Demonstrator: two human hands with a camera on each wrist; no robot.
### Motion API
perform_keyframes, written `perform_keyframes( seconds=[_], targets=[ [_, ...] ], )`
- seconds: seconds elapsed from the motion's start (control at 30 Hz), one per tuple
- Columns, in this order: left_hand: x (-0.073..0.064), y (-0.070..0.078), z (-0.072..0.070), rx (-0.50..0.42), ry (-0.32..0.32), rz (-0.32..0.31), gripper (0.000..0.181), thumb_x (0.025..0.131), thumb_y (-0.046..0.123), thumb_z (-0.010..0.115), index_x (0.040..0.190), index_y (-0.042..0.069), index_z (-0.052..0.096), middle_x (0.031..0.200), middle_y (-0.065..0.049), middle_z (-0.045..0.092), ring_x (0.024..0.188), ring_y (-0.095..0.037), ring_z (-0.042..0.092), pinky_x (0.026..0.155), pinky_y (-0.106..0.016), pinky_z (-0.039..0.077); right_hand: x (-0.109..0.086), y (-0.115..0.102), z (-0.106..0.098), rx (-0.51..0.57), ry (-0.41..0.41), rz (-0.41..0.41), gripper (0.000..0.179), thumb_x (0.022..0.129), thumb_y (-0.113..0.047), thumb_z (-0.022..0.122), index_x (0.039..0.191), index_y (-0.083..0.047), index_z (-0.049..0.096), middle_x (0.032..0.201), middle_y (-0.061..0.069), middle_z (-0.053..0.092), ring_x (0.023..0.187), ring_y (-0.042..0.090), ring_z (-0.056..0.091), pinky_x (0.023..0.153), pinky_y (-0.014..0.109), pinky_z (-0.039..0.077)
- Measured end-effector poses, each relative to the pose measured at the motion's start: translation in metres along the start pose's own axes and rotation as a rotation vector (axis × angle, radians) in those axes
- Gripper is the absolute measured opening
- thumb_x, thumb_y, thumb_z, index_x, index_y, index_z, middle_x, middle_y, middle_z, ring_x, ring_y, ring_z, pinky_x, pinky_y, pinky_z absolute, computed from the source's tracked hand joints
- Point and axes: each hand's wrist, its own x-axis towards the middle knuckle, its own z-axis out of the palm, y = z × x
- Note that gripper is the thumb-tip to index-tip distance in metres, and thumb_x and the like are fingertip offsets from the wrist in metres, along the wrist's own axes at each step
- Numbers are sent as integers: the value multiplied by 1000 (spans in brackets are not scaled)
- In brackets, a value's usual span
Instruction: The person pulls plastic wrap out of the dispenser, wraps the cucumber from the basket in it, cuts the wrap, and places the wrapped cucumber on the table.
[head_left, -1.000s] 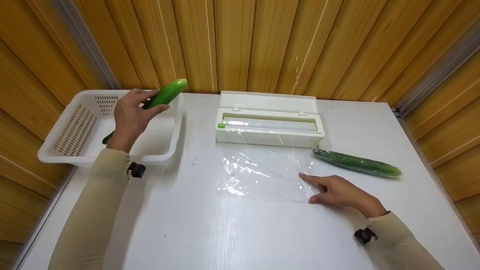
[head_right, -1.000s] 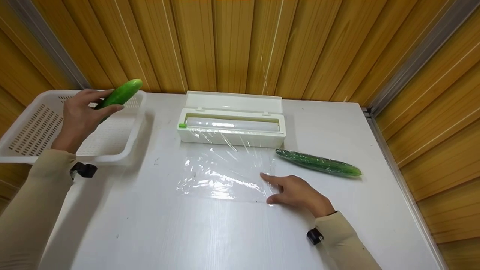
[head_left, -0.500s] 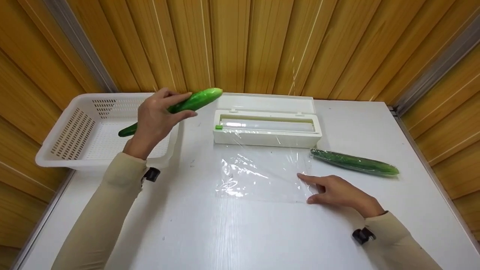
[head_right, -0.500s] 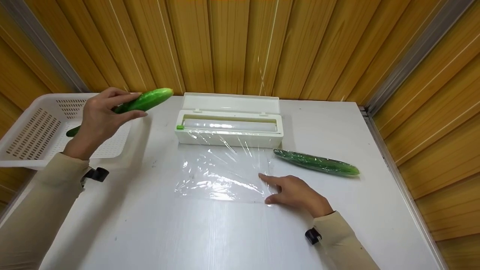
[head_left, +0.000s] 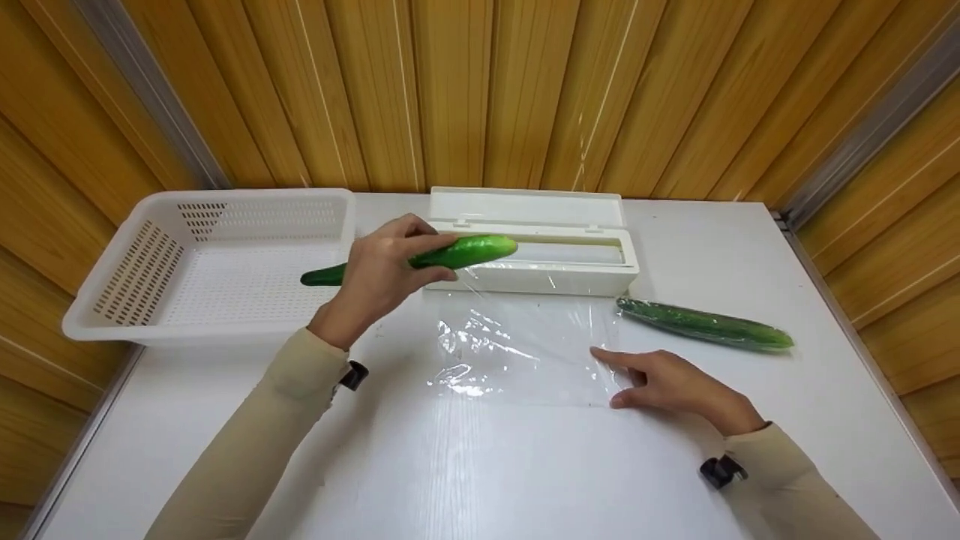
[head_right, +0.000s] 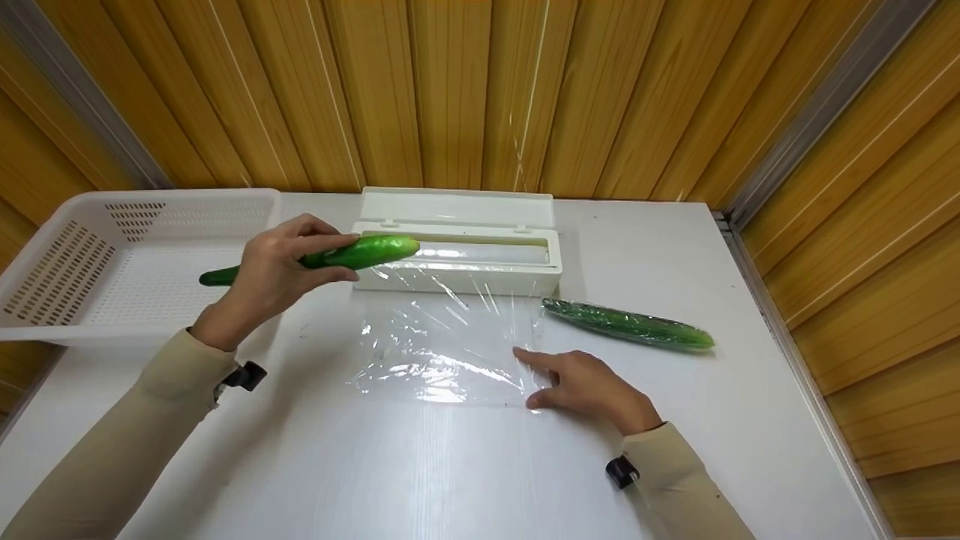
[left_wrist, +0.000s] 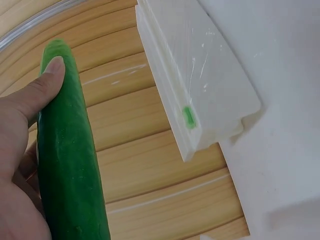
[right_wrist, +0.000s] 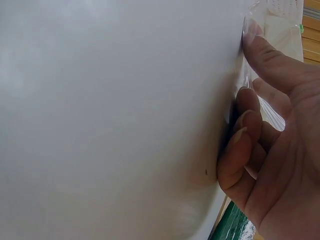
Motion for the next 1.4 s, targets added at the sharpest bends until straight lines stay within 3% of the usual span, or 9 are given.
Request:
perform_keyframes(
  seconds=[0.3, 0.6, 0.8, 1.07, 1.4],
  targets=[
    [0, 26, 40, -68, -73, 73, 46, 78, 30, 96, 120, 16, 83, 102, -4, 70, 91, -21, 68, 73, -37, 58, -1, 0, 1, 2, 9, -23, 79, 90, -44, 85, 159, -24, 52, 70, -10, 45, 65, 6, 39, 63, 27, 37],
    [-3, 49, 94, -122, -226, 13, 46, 80, 31, 95, 122, 19, 83, 102, -1, 72, 91, -16, 66, 75, -30, 54, -3, 2, 4, 4, 1, -23, 78, 91, -45, 84, 159, -25, 52, 69, -12, 44, 64, 5, 39, 62, 27, 38],
    [-1, 57, 121, -128, -276, -22, 46, 80, 31, 96, 123, 19, 82, 102, 0, 73, 88, -13, 64, 75, -27, 54, 0, 1, 2, -15, 16, -24, 77, 90, -47, 84, 159, -27, 53, 70, -12, 44, 65, 5, 39, 61, 27, 37],
    [3, 61, 144, -110, -327, -64, 45, 84, 30, 94, 125, 17, 81, 110, -1, 76, 97, -15, 69, 82, -33, 56, -2, 0, 2, -20, 27, -33, 78, 90, -47, 83, 159, -26, 53, 69, -11, 44, 63, 5, 39, 60, 27, 37],
    [-3, 57, 154, -193, -420, -87, 42, 88, 24, 91, 127, 14, 79, 113, -2, 76, 101, -17, 69, 89, -32, 54, -1, 0, 3, -13, 18, -22, 77, 90, -47, 84, 158, -25, 54, 69, -11, 44, 63, 6, 39, 61, 27, 37]
  ],
)
